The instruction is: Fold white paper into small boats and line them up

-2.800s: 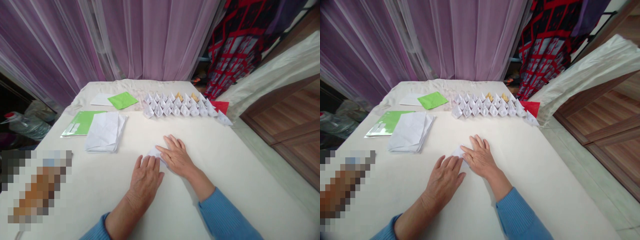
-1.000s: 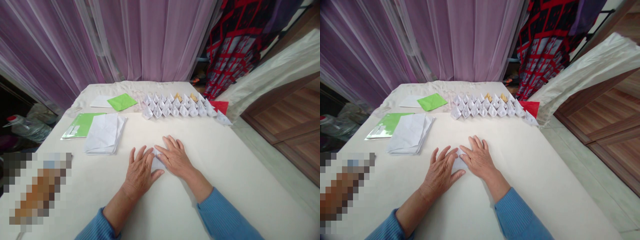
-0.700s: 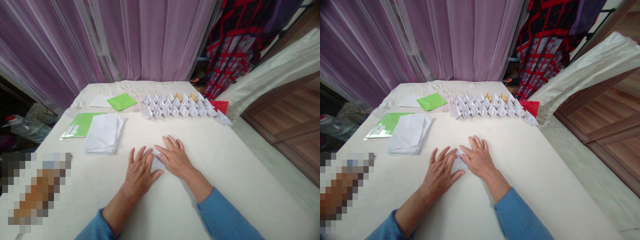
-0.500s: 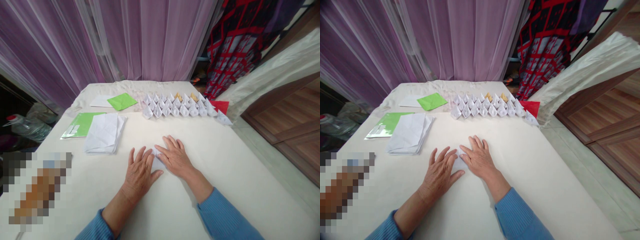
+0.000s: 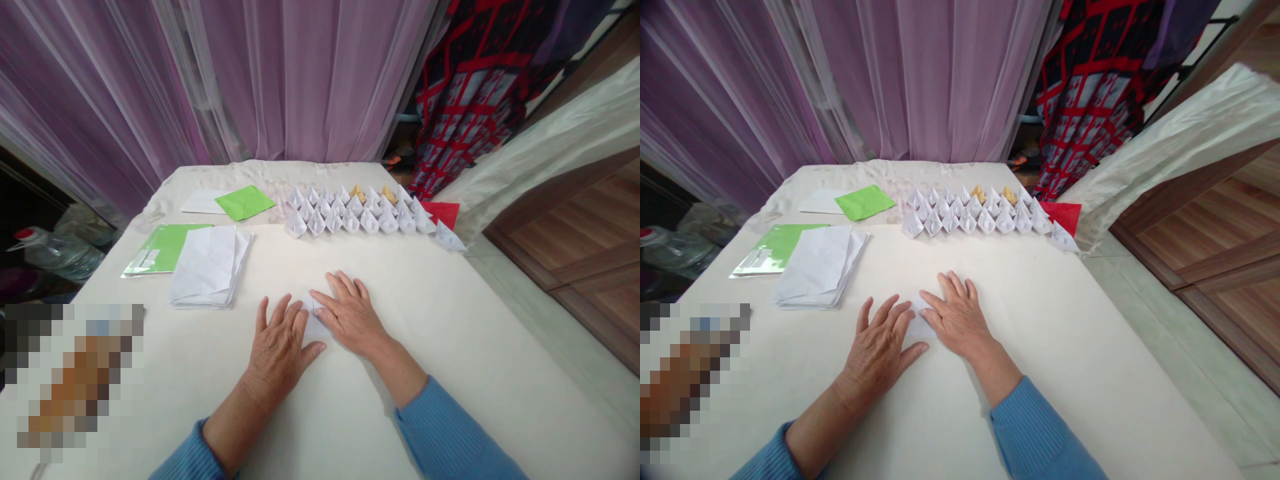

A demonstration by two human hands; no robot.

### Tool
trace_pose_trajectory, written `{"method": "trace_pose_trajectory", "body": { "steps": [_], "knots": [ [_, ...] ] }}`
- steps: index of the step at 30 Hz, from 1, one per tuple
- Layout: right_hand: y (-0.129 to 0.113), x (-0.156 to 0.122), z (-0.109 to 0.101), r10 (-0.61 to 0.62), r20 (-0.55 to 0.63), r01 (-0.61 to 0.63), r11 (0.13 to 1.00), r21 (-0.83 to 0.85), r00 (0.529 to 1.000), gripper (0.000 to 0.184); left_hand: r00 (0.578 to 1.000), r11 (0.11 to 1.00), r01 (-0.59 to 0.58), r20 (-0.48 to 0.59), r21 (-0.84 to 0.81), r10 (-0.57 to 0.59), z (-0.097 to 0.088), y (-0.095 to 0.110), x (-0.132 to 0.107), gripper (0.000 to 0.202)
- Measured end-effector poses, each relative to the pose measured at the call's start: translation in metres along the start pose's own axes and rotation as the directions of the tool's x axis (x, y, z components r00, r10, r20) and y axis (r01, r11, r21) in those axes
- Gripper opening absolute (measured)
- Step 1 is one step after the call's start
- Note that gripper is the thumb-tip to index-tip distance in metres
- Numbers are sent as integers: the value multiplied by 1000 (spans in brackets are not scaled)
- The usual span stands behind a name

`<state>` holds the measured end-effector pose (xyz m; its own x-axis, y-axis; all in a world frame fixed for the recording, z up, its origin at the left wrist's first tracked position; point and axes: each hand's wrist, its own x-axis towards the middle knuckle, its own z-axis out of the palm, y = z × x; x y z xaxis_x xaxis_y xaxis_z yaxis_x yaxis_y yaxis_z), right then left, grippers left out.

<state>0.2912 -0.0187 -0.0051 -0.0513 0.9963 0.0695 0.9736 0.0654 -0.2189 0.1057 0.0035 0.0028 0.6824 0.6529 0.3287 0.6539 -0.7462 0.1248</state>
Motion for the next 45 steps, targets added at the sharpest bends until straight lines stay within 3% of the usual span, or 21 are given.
{"method": "trace_pose_trajectory", "body": {
  "steps": [45],
  "knots": [
    [2, 0, 2, -1, 6, 1, 1000, 1, 1000, 40, 990, 969, 97, 80, 227, -117, -15, 19, -9, 37]
  ]
}}
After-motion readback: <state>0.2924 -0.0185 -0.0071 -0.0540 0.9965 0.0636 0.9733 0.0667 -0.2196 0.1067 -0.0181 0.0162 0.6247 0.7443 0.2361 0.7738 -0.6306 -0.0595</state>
